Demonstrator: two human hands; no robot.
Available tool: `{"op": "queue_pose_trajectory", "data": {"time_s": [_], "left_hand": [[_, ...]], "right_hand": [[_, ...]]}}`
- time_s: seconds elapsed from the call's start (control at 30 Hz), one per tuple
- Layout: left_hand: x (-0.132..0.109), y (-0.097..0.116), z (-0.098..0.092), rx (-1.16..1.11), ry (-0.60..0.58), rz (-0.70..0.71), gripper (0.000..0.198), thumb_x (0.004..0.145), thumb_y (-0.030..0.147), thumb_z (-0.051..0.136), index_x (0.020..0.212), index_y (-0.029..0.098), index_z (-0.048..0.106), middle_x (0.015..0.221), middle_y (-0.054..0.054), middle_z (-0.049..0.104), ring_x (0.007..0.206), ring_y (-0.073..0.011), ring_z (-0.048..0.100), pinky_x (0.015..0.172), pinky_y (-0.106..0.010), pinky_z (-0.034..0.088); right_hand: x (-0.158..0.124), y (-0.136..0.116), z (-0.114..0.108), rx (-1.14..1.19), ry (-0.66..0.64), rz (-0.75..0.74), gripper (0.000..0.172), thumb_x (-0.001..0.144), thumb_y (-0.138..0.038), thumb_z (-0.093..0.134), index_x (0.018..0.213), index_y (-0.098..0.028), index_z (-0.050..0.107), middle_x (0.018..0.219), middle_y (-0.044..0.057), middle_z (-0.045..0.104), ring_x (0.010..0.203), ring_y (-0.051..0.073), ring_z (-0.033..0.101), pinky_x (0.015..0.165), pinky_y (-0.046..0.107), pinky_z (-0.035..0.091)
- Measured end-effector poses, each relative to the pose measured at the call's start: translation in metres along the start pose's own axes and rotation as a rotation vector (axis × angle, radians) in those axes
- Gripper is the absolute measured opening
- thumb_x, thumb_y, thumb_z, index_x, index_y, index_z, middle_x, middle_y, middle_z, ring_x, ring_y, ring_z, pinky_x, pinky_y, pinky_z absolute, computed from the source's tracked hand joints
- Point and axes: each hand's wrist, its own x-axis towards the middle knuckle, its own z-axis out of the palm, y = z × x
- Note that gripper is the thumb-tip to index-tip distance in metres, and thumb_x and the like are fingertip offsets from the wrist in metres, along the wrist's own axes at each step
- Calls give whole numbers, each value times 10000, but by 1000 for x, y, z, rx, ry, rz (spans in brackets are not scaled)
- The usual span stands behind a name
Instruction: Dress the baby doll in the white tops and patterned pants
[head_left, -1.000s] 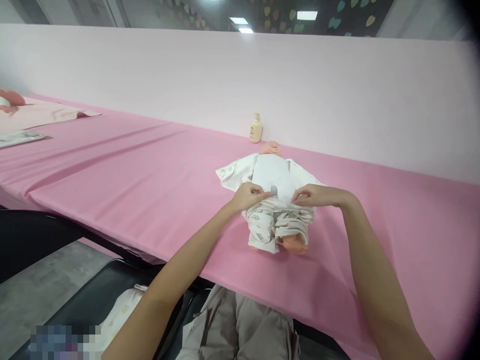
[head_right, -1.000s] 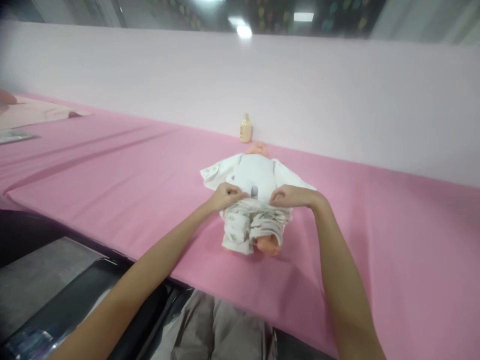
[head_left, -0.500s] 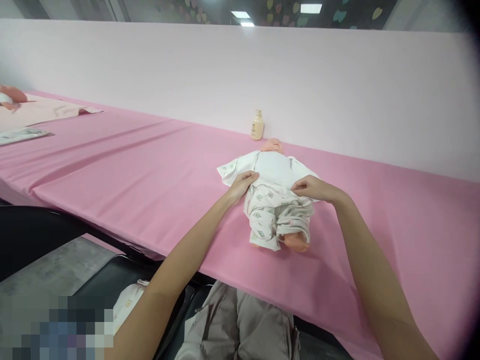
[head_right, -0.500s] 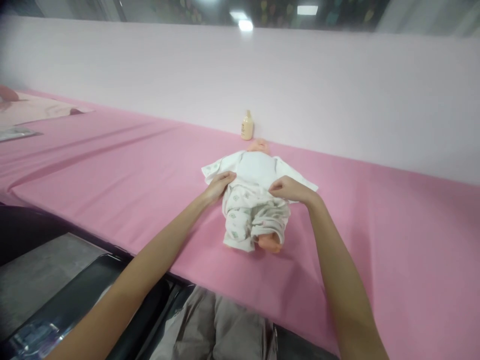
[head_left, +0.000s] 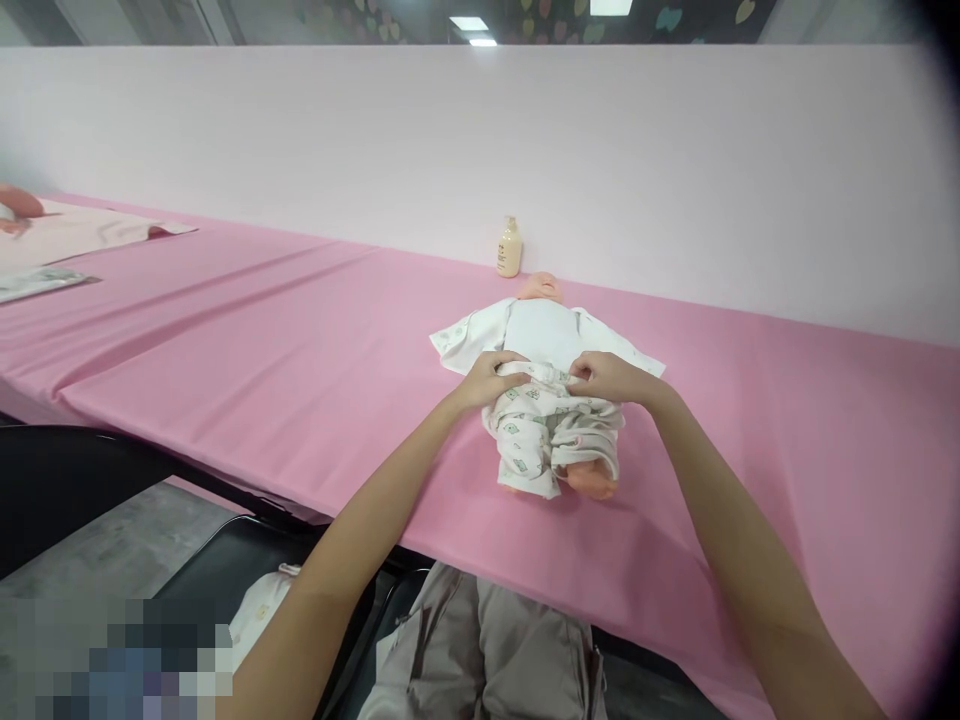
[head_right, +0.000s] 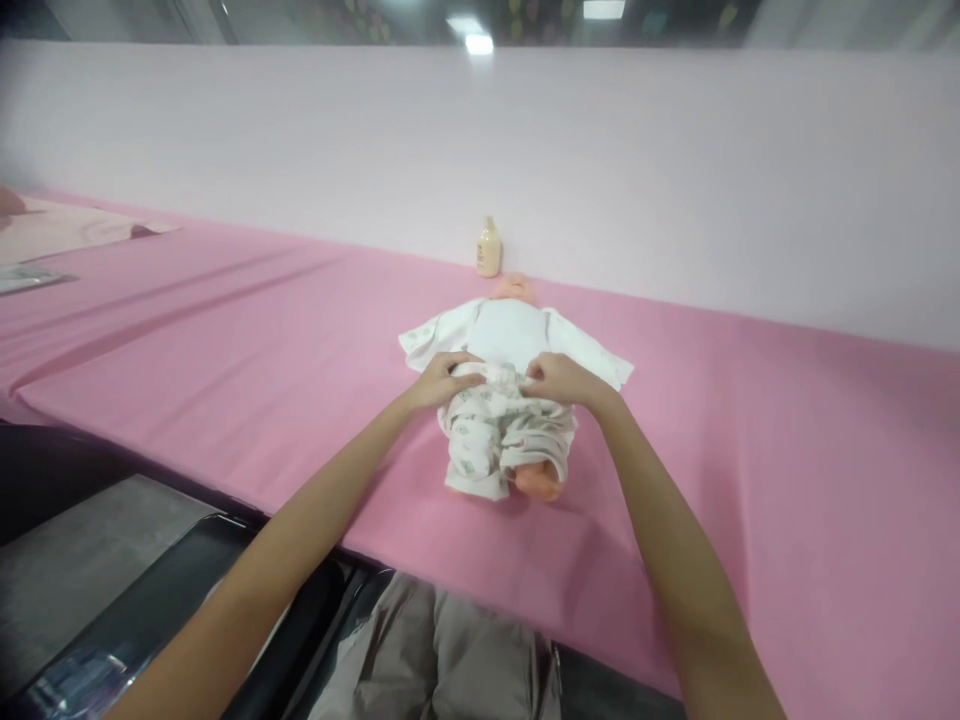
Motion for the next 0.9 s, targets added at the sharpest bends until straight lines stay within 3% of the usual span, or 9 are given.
{"op": "queue_pose_trajectory", "data": {"time_s": [0.13, 0.2, 0.4, 0.57, 0.7, 0.9], "left_hand": [[1, -5, -7, 33, -53, -34, 270, 666, 396, 708, 757, 146, 666, 735, -1, 623, 678, -130, 538, 618, -239, 393], [1, -10, -11, 49, -68, -85, 290, 660, 422, 711, 680, 146, 624, 637, 19, 548, 593, -102, 469, 554, -234, 336], [4, -36, -13, -304, 124, -327, 361, 620, 417, 759, 641, 153, 513, 646, 10, 534, 603, -105, 495, 579, -243, 369], [4, -42, 2, -539, 181, -379, 324, 656, 393, 752, 747, 153, 555, 736, -21, 601, 712, -147, 578, 688, -289, 452], [4, -37, 12, -638, 272, -384, 305, 687, 363, 741, 847, 156, 583, 843, -55, 653, 811, -177, 617, 802, -336, 479], [3, -25, 18, -849, 179, -372, 299, 721, 322, 725, 929, 148, 601, 933, -94, 682, 894, -202, 641, 890, -361, 475]], "right_hand": [[14, 22, 11, 167, 377, 123, 244, 687, -429, 629, 734, -190, 608, 578, -31, 502, 562, 120, 431, 540, 246, 304], [21, 35, 21, 324, 490, 216, 300, 661, -467, 662, 753, -186, 615, 540, -43, 478, 538, 113, 413, 531, 241, 299], [27, 54, 41, 797, 398, 449, 471, 545, -573, 744, 626, -188, 485, 548, -46, 478, 525, 96, 412, 507, 226, 324], [28, 56, 45, 866, 407, 395, 514, 540, -579, 753, 597, -204, 405, 533, -63, 419, 512, 84, 371, 469, 215, 281], [30, 55, 49, 780, 500, 417, 516, 599, -586, 708, 555, -212, 355, 503, -70, 355, 510, 83, 323, 463, 222, 260], [31, 52, 50, 986, 697, 408, 508, 701, -633, 590, 551, -213, 346, 540, -55, 399, 532, 89, 371, 512, 223, 345]]}}
